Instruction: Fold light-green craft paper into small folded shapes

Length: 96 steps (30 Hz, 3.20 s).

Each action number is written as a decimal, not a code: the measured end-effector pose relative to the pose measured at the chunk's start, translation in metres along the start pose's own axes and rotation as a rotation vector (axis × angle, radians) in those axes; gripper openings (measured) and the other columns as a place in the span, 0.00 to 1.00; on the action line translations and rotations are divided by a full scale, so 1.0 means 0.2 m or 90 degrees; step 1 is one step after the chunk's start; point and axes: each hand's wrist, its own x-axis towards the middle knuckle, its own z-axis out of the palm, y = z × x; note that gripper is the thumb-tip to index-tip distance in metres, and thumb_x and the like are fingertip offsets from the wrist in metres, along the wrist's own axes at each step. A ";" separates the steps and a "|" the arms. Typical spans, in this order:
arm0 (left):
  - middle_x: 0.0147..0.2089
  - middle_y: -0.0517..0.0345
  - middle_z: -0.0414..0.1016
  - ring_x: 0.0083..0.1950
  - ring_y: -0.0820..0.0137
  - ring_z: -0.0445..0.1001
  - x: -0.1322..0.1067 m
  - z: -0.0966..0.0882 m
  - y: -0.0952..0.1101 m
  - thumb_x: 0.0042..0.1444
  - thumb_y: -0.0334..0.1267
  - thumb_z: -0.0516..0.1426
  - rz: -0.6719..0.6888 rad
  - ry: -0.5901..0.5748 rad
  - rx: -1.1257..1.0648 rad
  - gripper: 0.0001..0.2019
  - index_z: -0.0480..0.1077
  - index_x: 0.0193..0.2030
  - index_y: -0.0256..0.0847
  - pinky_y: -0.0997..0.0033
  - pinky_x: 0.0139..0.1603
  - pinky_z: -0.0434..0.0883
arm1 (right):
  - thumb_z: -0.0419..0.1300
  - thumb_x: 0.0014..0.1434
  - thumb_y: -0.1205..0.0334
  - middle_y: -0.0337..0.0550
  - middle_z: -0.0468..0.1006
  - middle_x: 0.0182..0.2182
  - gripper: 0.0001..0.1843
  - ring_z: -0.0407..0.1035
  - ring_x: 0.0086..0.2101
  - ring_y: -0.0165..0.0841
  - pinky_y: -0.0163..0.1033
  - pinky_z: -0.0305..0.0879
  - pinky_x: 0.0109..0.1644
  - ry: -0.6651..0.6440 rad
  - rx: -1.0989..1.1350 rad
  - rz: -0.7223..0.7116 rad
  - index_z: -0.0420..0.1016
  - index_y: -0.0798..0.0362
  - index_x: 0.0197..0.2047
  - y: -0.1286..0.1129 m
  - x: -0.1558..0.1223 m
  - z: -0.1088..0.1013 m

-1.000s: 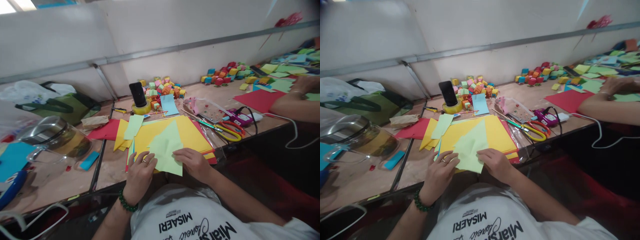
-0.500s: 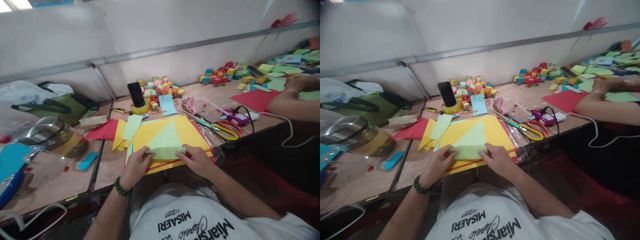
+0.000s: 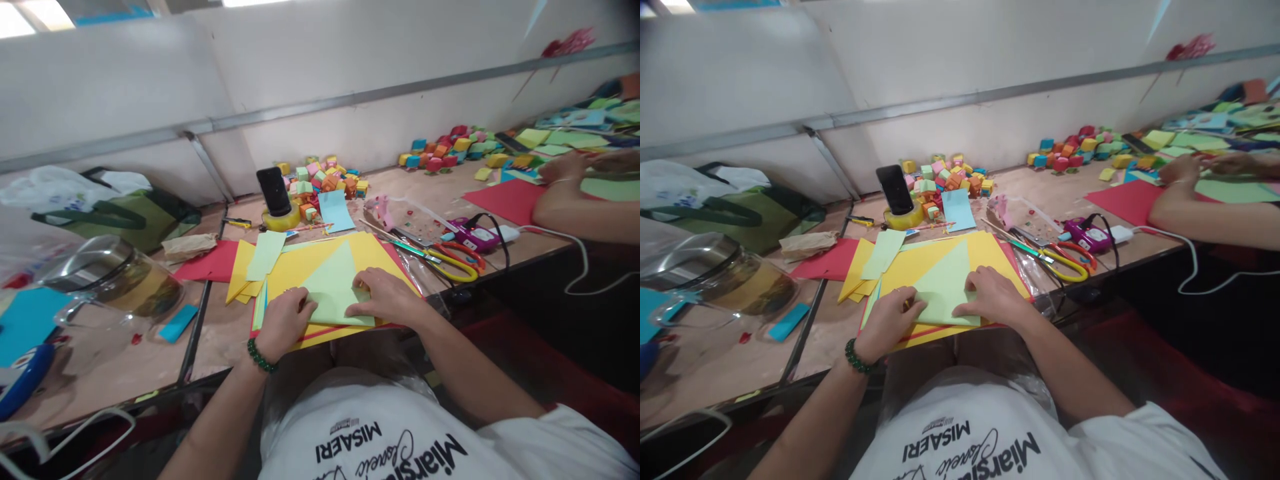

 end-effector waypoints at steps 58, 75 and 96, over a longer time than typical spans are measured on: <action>0.19 0.63 0.63 0.23 0.75 0.61 -0.20 -0.06 0.02 0.43 0.50 0.63 -0.098 0.146 -0.640 0.16 0.68 0.21 0.39 0.78 0.22 0.63 | 0.67 0.45 0.49 0.30 0.65 0.20 0.28 0.62 0.24 0.29 0.36 0.61 0.29 0.216 0.676 0.003 0.67 0.51 0.47 -0.10 -0.12 0.05; 0.22 0.60 0.69 0.24 0.74 0.65 -0.22 -0.01 -0.03 0.47 0.51 0.62 -0.055 0.145 -0.600 0.17 0.72 0.23 0.38 0.78 0.23 0.65 | 0.68 0.46 0.49 0.30 0.63 0.20 0.28 0.61 0.24 0.28 0.36 0.61 0.30 0.241 0.665 0.000 0.68 0.52 0.47 -0.07 -0.12 0.08; 0.38 0.51 0.75 0.41 0.63 0.71 0.24 -0.02 -0.13 0.53 0.31 0.56 0.161 -0.003 0.016 0.10 0.73 0.43 0.40 0.68 0.42 0.65 | 0.62 0.53 0.64 0.42 0.76 0.36 0.23 0.69 0.34 0.33 0.36 0.63 0.38 0.119 0.078 -0.043 0.70 0.51 0.54 0.03 0.14 0.09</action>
